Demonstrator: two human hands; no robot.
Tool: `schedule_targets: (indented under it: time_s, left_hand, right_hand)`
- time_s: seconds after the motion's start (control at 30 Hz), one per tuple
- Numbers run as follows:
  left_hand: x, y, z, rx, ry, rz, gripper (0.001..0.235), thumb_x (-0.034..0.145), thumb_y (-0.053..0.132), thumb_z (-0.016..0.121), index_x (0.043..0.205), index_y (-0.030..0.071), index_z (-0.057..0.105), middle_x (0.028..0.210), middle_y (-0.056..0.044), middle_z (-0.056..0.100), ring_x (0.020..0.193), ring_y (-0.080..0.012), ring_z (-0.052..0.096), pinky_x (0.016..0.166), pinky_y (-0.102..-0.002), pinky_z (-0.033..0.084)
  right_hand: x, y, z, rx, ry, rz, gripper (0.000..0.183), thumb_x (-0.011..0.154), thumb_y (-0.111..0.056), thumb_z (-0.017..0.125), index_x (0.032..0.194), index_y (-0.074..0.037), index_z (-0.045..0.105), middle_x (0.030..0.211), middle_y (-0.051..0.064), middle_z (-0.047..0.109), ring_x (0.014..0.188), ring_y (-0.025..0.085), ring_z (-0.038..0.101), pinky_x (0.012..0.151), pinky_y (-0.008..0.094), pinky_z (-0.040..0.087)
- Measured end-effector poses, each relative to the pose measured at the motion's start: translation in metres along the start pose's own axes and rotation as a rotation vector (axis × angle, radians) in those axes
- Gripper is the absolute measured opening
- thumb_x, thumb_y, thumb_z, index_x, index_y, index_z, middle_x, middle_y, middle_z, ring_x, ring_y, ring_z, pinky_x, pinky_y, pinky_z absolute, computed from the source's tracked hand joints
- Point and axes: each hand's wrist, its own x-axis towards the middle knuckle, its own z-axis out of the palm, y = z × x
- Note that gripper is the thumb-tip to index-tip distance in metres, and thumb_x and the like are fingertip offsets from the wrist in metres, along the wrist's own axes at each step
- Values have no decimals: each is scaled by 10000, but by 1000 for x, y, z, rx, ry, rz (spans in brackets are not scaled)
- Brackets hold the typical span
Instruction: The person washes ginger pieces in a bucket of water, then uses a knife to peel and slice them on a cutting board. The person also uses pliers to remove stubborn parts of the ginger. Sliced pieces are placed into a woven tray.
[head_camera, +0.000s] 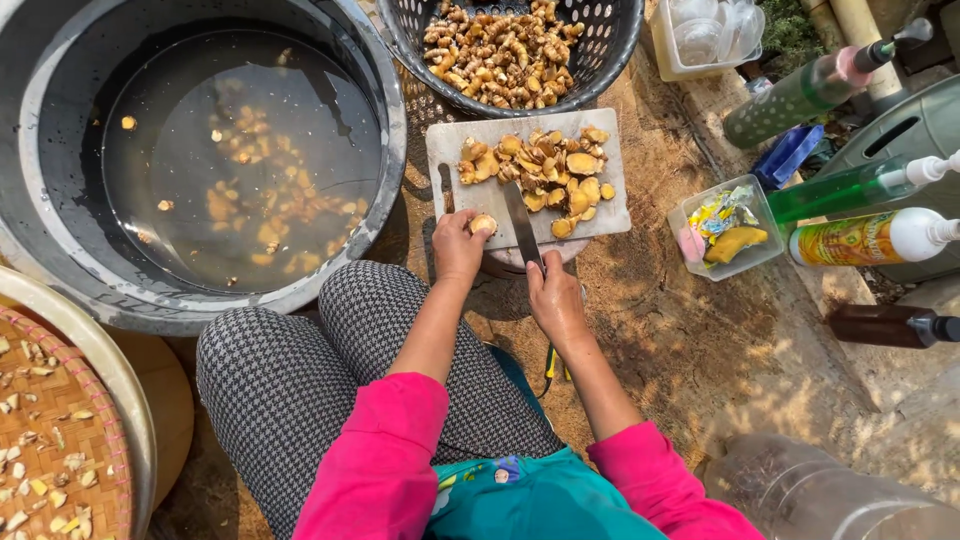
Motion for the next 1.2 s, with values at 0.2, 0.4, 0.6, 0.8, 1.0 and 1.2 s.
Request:
schedule_targets:
  time_s: [0.2,0.4,0.6,0.8,1.0,1.2]
  left_hand:
    - [14,-24,20,-134,18,-78,445,760,62,864,1190,56,749,1059,-69,721,826,-183,722,798,-325,605]
    - [0,15,-8,-100,67,353,557,749,-77,750,1288,47,679,1115,-95,650,939,-237,699,878,-341,588]
    - [-6,33,-16,-64,-122,-45,435,770,84,831,1189,126,724,1056,-59,656,766,-200,685,777,-345,569]
    - [4,4,1,-73,-91,41,496,803,47,786,1287,131,722,871,-88,671,749,-203,663,764,-347,561]
    - [13,2,14,-190,-5,38,453,835,77,782,1276,34,690,886,-78,691,741,-169,681,717,-326,568]
    - [17,4,28,-217,-43,17,361,811,97,832,1153,10,756,885,-92,700,714,-155,679,703,-314,575]
  right_hand:
    - [5,-19,0,-99,-76,-31,200,1041,-252,568,1059,-55,532,747,281,671,780,523,644,657,608,462]
    - [3,-3,3,-94,-133,45,221,1049,-269,526,1073,-52,490,702,256,661,693,505,651,620,599,464]
    - [1,-1,11,-77,-111,29,209,1040,-249,554,1070,-52,494,704,257,659,724,512,648,623,600,460]
    - [14,-12,15,-60,-139,25,189,1039,-240,550,1101,-64,524,718,271,660,747,516,652,649,610,465]
    - [22,-8,11,-64,-91,-83,185,1046,-242,545,1088,-64,523,710,268,663,726,513,655,639,609,475]
    - [21,-16,0,-78,-26,-74,219,1041,-242,538,1052,-31,481,691,257,658,685,503,657,602,595,484]
